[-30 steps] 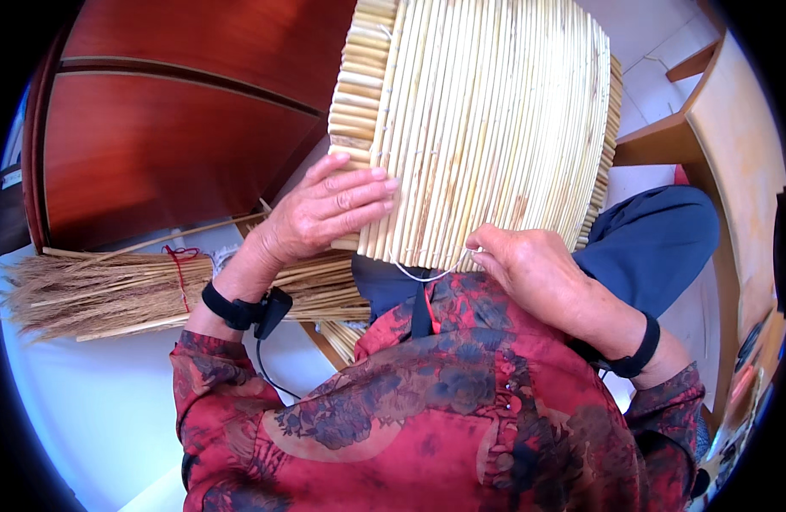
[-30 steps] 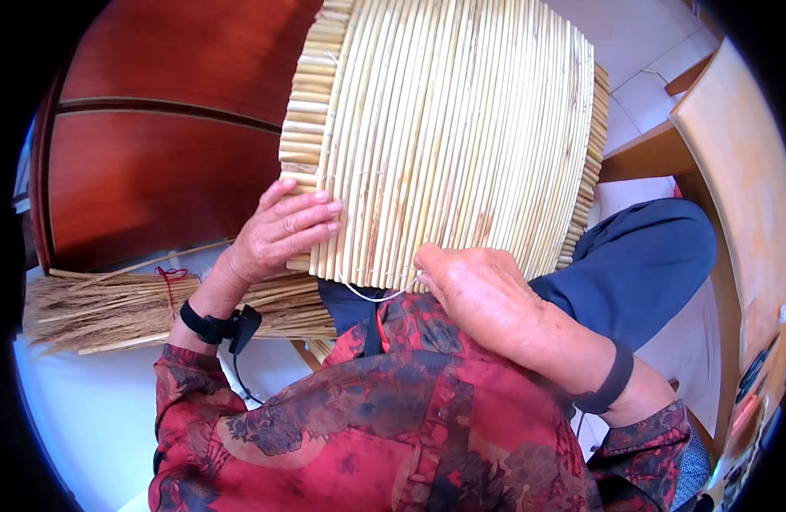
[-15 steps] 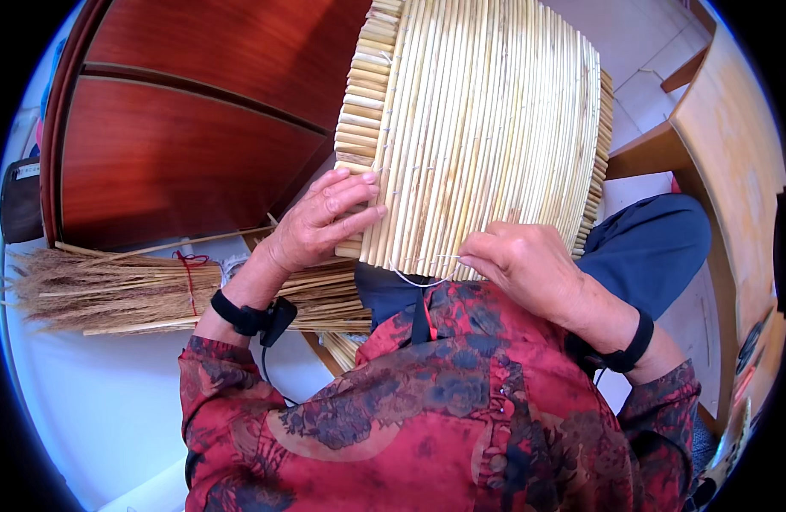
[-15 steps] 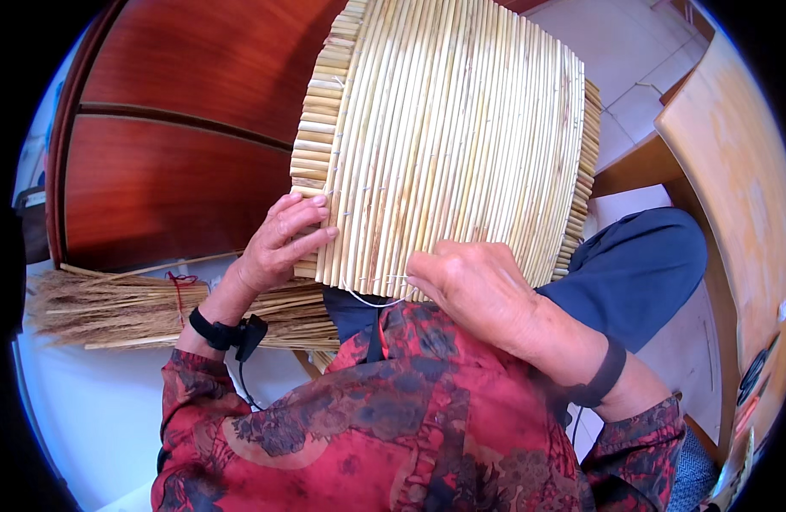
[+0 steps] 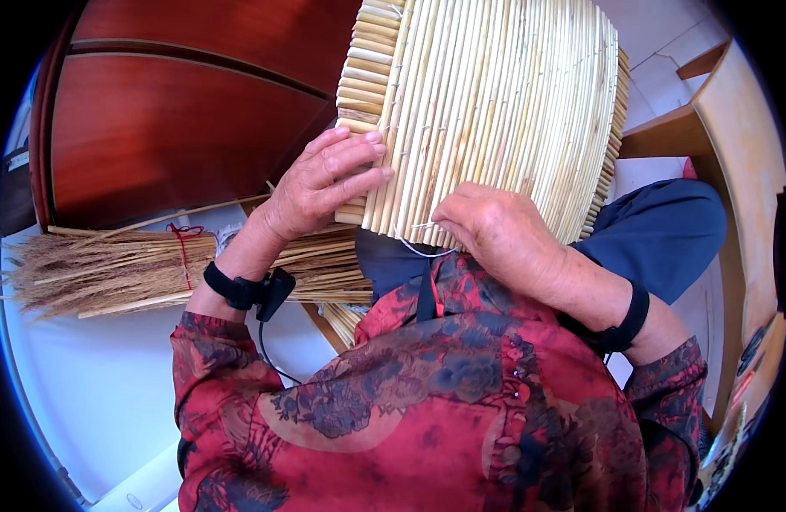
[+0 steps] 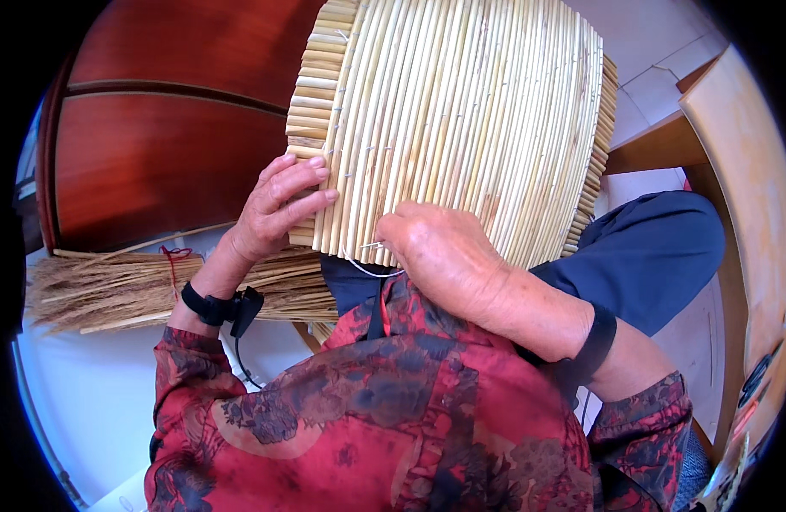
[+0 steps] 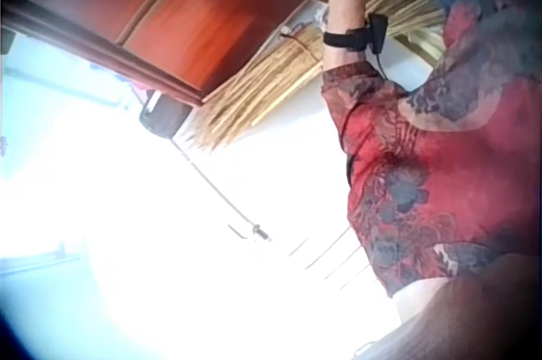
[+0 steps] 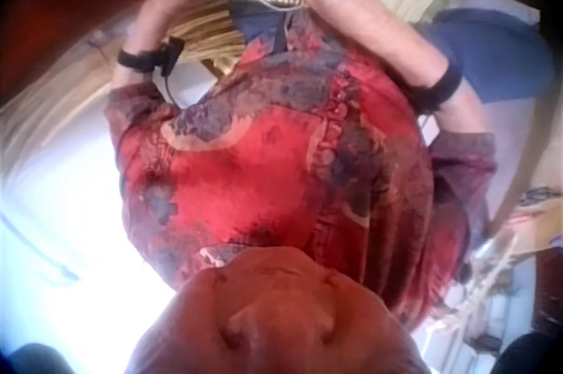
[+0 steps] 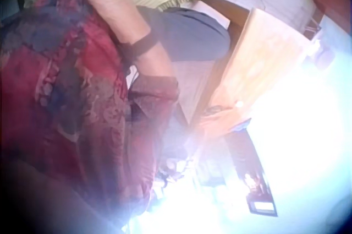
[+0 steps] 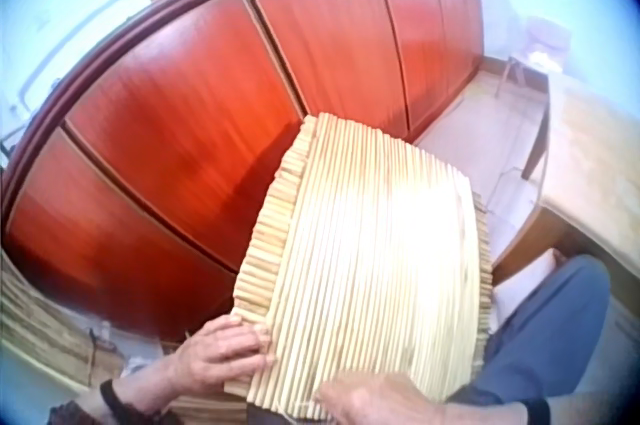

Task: The person is using a needle and thread to sew along the edge of a bamboo mat, joining individual bamboo slats together by weaving the thread through pre-drilled holes in the slats.

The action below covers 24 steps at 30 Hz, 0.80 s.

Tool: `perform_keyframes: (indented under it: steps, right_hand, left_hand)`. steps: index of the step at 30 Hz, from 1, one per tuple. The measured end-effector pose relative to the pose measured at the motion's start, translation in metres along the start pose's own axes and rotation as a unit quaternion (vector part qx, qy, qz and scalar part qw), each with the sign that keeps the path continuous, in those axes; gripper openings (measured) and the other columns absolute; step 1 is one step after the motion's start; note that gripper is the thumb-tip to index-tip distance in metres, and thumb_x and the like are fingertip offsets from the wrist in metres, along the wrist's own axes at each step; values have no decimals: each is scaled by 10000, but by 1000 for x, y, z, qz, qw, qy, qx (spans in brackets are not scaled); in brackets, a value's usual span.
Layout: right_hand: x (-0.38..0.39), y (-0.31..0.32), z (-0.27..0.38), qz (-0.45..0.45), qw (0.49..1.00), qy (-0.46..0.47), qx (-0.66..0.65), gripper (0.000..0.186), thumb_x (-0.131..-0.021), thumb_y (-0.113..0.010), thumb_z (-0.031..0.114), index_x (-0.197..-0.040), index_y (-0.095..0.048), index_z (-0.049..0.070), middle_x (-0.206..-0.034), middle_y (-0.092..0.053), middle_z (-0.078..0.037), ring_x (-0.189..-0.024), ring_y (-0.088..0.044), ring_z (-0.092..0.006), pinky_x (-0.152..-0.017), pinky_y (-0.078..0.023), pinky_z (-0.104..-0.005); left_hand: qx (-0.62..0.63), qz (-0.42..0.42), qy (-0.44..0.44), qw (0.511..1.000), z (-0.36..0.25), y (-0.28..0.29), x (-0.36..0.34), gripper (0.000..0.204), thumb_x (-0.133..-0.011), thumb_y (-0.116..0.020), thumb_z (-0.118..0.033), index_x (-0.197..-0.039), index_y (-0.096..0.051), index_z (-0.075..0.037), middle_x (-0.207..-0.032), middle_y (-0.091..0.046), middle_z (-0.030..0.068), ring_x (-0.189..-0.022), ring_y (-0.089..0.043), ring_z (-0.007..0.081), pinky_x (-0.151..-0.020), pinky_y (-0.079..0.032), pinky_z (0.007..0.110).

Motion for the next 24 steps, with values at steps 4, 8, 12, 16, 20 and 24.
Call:
perform_keyframes:
  steps: [4,8,12,16,20,24]
  right_hand:
    - [-4,3,8,-1,999,30,42,83,-789,-587,103,-818,-648,55,-802,-617,-120,-812,-647,-322,-647,-519,-426]
    - [-6,-3,13,19,999,24,20,70,-791,-582,101,-794,-635,55,-770,-630,-128,-754,-656,-318,-609,-520,-427]
    - [-7,-15,12,38,998,27,35,67,-791,-573,98,-804,-628,61,-746,-642,-130,-716,-665,-314,-579,-532,-419]
    - [-5,-14,15,35,998,35,43,75,-788,-567,85,-823,-629,64,-763,-642,-132,-742,-670,-311,-587,-543,-406]
    - [-3,-16,20,44,998,38,38,106,-784,-561,69,-862,-634,67,-789,-640,-127,-761,-672,-310,-600,-547,-414]
    - [-3,-14,20,65,996,31,52,125,-786,-558,66,-889,-630,62,-803,-642,-122,-779,-671,-312,-617,-549,-415]
  left_hand:
    - [-2,-1,2,1000,0,1,1,492,-741,-567,39,-1199,-623,-131,-1274,-563,55,-1240,-512,221,-1088,-347,422]
    - [-1,2,7,1000,1,1,1,488,-744,-575,32,-1199,-624,-136,-1276,-563,51,-1243,-509,215,-1091,-343,418]
    - [0,3,8,1000,1,0,0,492,-737,-589,24,-1200,-624,-139,-1279,-561,49,-1243,-508,212,-1092,-342,417]
    - [-1,1,10,1000,0,0,0,479,-745,-585,12,-1198,-625,-139,-1279,-562,48,-1242,-509,211,-1090,-343,416]
    - [-5,-6,11,1000,0,2,2,445,-767,-570,-8,-1189,-631,-137,-1273,-567,47,-1240,-511,210,-1085,-349,414]
    - [-8,-9,10,1000,-1,2,0,422,-781,-563,-19,-1182,-634,-130,-1262,-574,51,-1238,-515,213,-1078,-359,415]
Point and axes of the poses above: each hand's wrist, its own x-axis away from the middle knuckle, its own y-axis out of the back of the hand, z = x × y, the point moved 10 cm from there along -x, towards the middle knuckle
